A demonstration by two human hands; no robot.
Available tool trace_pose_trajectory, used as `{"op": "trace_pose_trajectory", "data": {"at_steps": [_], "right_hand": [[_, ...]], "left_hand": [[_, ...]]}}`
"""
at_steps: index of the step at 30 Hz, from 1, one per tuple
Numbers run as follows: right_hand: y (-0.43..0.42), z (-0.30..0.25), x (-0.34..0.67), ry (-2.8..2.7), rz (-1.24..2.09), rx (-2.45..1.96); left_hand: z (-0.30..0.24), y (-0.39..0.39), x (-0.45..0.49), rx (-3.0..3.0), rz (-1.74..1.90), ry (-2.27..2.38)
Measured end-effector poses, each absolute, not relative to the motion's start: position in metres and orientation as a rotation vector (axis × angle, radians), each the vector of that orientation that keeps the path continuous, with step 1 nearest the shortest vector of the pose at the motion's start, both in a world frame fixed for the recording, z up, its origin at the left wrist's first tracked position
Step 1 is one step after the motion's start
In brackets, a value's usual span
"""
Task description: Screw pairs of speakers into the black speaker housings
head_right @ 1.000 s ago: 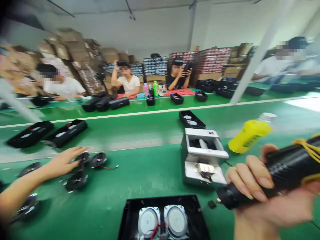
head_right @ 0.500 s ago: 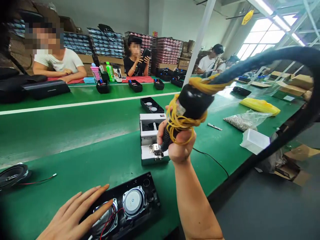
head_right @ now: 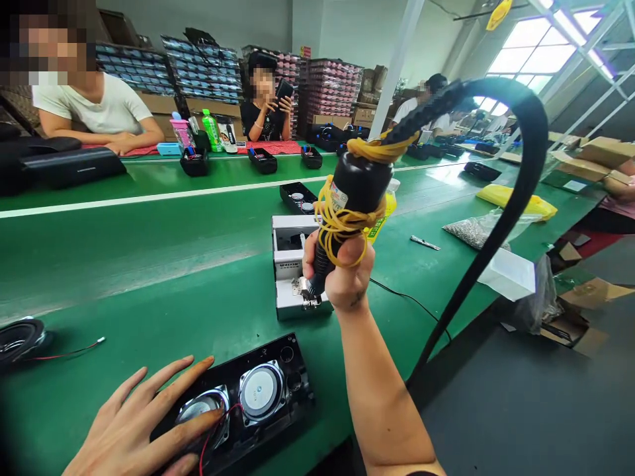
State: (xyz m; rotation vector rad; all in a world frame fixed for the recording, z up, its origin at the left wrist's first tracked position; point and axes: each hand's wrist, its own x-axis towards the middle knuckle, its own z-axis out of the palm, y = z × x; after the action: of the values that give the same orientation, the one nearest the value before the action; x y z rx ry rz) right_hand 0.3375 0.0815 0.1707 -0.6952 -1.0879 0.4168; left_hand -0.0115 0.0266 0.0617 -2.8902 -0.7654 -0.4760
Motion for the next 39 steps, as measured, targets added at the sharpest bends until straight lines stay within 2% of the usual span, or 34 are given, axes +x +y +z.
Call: {"op": "trace_pose_trajectory", "data": {"at_steps": [5, 12, 16, 21, 29, 39], "right_hand": [[0.074, 0.174, 0.336, -1.084, 0.486, -0.680], [0.054, 0.188, 0.328, -1.069, 0.602, -0.585], [0.031, 0.205, 0.313, -1.058, 0.756, -0.558], [-0.002, 0.216, 0.283, -1.072, 1.021, -0.618], [-0.020, 0.187, 0.237, -1.127, 1.094, -0.669], [-0.015, 0.153, 0.226, -1.172, 1.031, -0.651]], "left_hand": [[0.075, 0.018, 0.002, -2.889, -0.407, -0.748], [0.087, 0.007, 0.018, -3.085, -0.490, -0.762], [0.104, 0.010, 0.015, -3.268, -0.544, -0.694], [0.115, 0.019, 0.011, -3.257, -0.670, -0.840], [0.109, 0.028, -0.004, -3.315, -0.549, -0.843], [0.108, 0.026, -0.013, -3.369, -0.528, -0.797]]}}
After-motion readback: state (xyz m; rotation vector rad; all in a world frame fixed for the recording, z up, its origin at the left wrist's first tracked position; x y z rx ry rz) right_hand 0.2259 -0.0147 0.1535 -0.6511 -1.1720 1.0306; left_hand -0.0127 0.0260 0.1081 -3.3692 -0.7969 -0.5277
